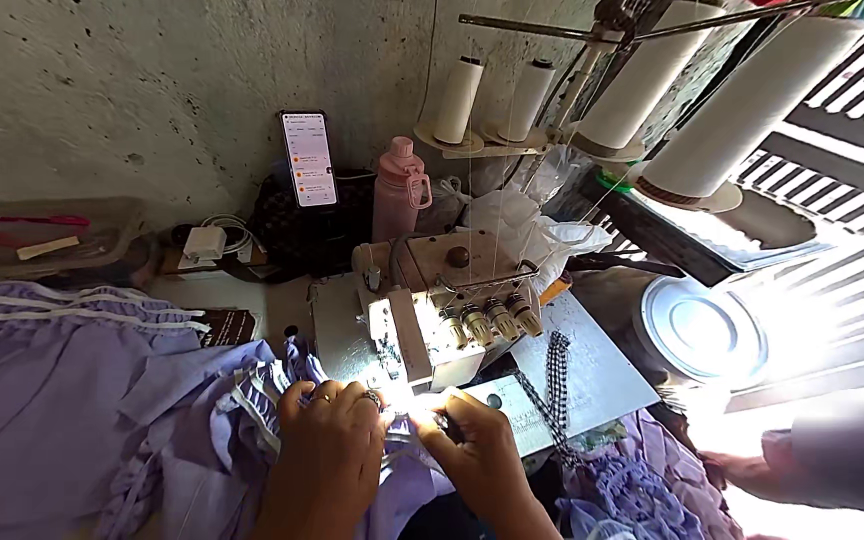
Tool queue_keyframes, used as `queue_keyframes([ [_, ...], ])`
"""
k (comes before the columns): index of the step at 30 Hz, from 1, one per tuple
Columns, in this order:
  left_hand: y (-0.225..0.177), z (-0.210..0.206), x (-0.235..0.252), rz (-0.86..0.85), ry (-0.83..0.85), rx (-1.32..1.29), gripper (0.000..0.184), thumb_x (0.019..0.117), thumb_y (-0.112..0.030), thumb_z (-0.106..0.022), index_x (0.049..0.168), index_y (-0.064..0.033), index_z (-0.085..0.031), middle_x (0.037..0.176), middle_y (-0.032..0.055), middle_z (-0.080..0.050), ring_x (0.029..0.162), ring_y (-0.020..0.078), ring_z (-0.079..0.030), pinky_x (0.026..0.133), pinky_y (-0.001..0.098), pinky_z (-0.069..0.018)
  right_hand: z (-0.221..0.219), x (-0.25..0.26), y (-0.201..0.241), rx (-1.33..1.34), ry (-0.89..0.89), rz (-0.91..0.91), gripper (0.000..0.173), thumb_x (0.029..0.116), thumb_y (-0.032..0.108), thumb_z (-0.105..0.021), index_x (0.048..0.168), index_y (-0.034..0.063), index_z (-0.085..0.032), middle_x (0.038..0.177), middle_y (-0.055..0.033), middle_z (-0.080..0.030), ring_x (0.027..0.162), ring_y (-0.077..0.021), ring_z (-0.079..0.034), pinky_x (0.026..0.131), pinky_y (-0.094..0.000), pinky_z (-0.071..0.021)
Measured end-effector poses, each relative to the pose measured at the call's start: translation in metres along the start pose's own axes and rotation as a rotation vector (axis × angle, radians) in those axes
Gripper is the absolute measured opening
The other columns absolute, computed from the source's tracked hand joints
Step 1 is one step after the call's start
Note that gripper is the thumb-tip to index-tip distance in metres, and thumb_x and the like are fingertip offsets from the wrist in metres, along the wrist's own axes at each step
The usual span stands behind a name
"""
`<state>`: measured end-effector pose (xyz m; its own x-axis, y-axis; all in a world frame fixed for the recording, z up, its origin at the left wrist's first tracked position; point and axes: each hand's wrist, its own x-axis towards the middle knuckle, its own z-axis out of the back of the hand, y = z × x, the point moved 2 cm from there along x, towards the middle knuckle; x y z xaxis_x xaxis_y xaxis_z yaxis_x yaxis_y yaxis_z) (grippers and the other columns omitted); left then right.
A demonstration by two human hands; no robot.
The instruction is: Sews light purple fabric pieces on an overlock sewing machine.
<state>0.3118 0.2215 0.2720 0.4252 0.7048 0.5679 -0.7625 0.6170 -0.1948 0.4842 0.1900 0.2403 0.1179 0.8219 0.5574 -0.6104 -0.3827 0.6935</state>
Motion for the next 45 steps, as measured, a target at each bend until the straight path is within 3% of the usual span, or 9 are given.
queue_keyframes([
  [5, 0.009, -0.036, 0.001, 0.153, -0.039, 0.118, 0.029, 0.0803, -0.020, -0.055, 0.089, -0.0001, -0.074, 0.090, 0.0126, -0.075, 0.088, 0.0329, -0.070, 0.086, 0.0600, -0.0424, -0.023, 0.011, -0.016, -0.209, -0.053, -0.084, 0.021, 0.0772, 0.028, -0.072, 0.077, 0.0075, -0.073, 0.070, -0.0022, -0.065, 0.055, -0.0132, -0.060, 0.047, -0.0343, -0.0469],
  [9, 0.018, -0.044, 0.010, 0.207, -0.011, 0.092, 0.034, 0.0818, -0.038, -0.059, 0.086, -0.0085, -0.074, 0.090, 0.0104, -0.069, 0.094, 0.0372, -0.067, 0.081, 0.0636, -0.0433, -0.028, 0.016, -0.025, -0.170, -0.060, -0.171, 0.020, 0.0749, 0.029, -0.072, 0.075, 0.0091, -0.068, 0.069, -0.0013, -0.063, 0.057, -0.0126, -0.059, 0.049, -0.0339, -0.0454],
  [12, 0.023, -0.045, 0.020, 0.233, 0.057, 0.070, 0.032, 0.0775, -0.031, -0.063, 0.094, -0.0065, -0.075, 0.106, 0.0132, -0.070, 0.108, 0.0420, -0.064, 0.088, 0.0701, -0.0387, -0.027, 0.020, -0.027, -0.211, -0.081, -0.172, 0.023, 0.0773, 0.028, -0.071, 0.085, 0.0059, -0.074, 0.072, -0.0040, -0.067, 0.059, -0.0163, -0.063, 0.050, -0.0377, -0.0486],
  [15, 0.024, -0.046, 0.032, 0.276, 0.130, 0.038, 0.029, 0.0788, -0.016, -0.063, 0.101, -0.0003, -0.072, 0.116, 0.0200, -0.067, 0.118, 0.0482, -0.058, 0.094, 0.0748, -0.0340, -0.029, 0.025, -0.025, -0.316, -0.142, -0.106, 0.018, 0.0784, 0.022, -0.070, 0.083, 0.0053, -0.075, 0.070, -0.0053, -0.069, 0.058, -0.0183, -0.066, 0.047, -0.0381, -0.0488],
  [18, 0.023, -0.046, 0.037, 0.322, 0.215, 0.036, 0.042, 0.0730, -0.021, -0.074, 0.108, 0.0020, -0.070, 0.123, 0.0239, -0.064, 0.126, 0.0515, -0.053, 0.098, 0.0766, -0.0307, -0.032, 0.024, -0.026, -0.298, -0.185, -0.093, 0.018, 0.0775, 0.022, -0.070, 0.083, 0.0060, -0.075, 0.070, -0.0046, -0.070, 0.058, -0.0164, -0.066, 0.047, -0.0350, -0.0477],
  [22, 0.037, -0.051, 0.033, 0.273, 0.161, -0.072, 0.033, 0.0783, -0.023, -0.068, 0.106, -0.0052, -0.072, 0.133, 0.0156, -0.064, 0.130, 0.0493, -0.051, 0.096, 0.0774, -0.0317, -0.032, 0.024, -0.031, -0.231, -0.198, -0.113, 0.022, 0.0781, 0.024, -0.070, 0.087, 0.0044, -0.075, 0.068, -0.0048, -0.069, 0.058, -0.0151, -0.065, 0.050, -0.0343, -0.0494],
  [30, 0.046, -0.052, 0.031, 0.233, 0.241, -0.032, 0.035, 0.0827, -0.026, -0.065, 0.112, -0.0089, -0.073, 0.140, 0.0101, -0.060, 0.140, 0.0428, -0.044, 0.105, 0.0827, -0.0109, -0.032, 0.025, -0.033, -0.231, -0.191, -0.094, 0.018, 0.0780, 0.023, -0.071, 0.080, 0.0050, -0.072, 0.065, -0.0034, -0.065, 0.055, -0.0123, -0.059, 0.048, -0.0303, -0.0443],
  [43, 0.048, -0.051, 0.036, 0.258, 0.229, -0.072, 0.033, 0.0767, -0.008, -0.071, 0.109, -0.0009, -0.070, 0.140, 0.0182, -0.057, 0.140, 0.0454, -0.041, 0.106, 0.0823, -0.0100, -0.034, 0.026, -0.034, -0.281, -0.168, -0.110, 0.015, 0.0746, 0.021, -0.072, 0.077, 0.0068, -0.070, 0.062, -0.0024, -0.063, 0.053, -0.0136, -0.059, 0.047, -0.0326, -0.0436],
  [45, 0.052, -0.047, 0.039, 0.323, 0.281, -0.200, 0.046, 0.0808, 0.003, -0.069, 0.126, 0.0061, -0.061, 0.150, 0.0246, -0.048, 0.147, 0.0466, -0.034, 0.109, 0.0818, -0.0085, -0.034, 0.026, -0.035, -0.285, -0.166, -0.113, 0.016, 0.0748, 0.022, -0.072, 0.076, 0.0065, -0.069, 0.061, -0.0025, -0.062, 0.053, -0.0138, -0.058, 0.047, -0.0331, -0.0434],
])
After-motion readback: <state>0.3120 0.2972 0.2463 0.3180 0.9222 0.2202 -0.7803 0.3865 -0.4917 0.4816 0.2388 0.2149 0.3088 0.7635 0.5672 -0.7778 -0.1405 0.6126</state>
